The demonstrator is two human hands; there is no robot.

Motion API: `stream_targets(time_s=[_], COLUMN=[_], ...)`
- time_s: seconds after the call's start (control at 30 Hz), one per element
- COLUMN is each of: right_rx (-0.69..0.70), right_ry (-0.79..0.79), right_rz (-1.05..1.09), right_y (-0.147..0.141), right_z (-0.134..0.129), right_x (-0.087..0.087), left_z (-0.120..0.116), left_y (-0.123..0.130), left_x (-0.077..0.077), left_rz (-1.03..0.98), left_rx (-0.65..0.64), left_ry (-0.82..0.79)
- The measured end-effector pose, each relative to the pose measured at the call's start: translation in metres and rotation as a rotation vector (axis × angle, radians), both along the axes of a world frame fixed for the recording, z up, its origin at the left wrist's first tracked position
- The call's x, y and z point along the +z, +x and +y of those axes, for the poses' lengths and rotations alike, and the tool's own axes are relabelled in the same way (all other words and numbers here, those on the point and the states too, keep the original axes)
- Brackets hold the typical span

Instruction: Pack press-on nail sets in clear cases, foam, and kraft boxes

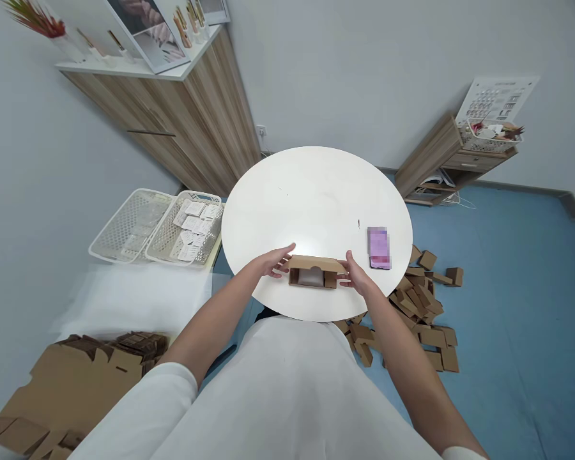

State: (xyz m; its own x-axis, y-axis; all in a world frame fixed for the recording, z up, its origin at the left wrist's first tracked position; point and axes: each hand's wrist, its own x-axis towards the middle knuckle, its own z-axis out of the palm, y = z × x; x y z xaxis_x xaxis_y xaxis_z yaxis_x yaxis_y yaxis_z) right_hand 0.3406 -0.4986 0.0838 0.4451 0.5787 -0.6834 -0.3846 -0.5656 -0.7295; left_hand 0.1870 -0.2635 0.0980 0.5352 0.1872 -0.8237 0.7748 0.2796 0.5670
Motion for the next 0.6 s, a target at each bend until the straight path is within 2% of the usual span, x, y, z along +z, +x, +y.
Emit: stream_targets(time_s=[0.13, 0.2, 0.3, 0.37, 0.47, 0.6], right_rx=[0.037, 0.042, 0.065, 0.111, 0.151, 0.104], right_ry=[-0.037, -0.094, -0.197, -0.245, -0.261, -0.223], right_rz=[-0.069, -0.194, -0.439, -0.552, -0.598, -0.651], right_y=[-0.002, -0.007, -0.016, -0.024, -0.035, -0.048], right_z=[0.002, 0.001, -0.004, -0.006, -0.007, -0.008], right_x=[-0.002, -0.009, -0.025, -0.034, -0.043, -0.043], left_z=[-0.015, -0.025, -0.039, -0.047, -0.056, -0.065], left_y=[-0.002, -0.008, -0.02, -0.026, -0.033, -0.04], left_x=[-0.006, -0.013, -0.026, -0.035, -0.046, -0.053], left_rz=[-0.074, -0.126, -0.132, -0.101, -0.07, -0.107], left_rx=[-0.059, -0.066, -0.129, -0.176, -0.195, -0.162], left_ry=[0.146, 0.304, 0.625, 0.75, 0.77, 0.824])
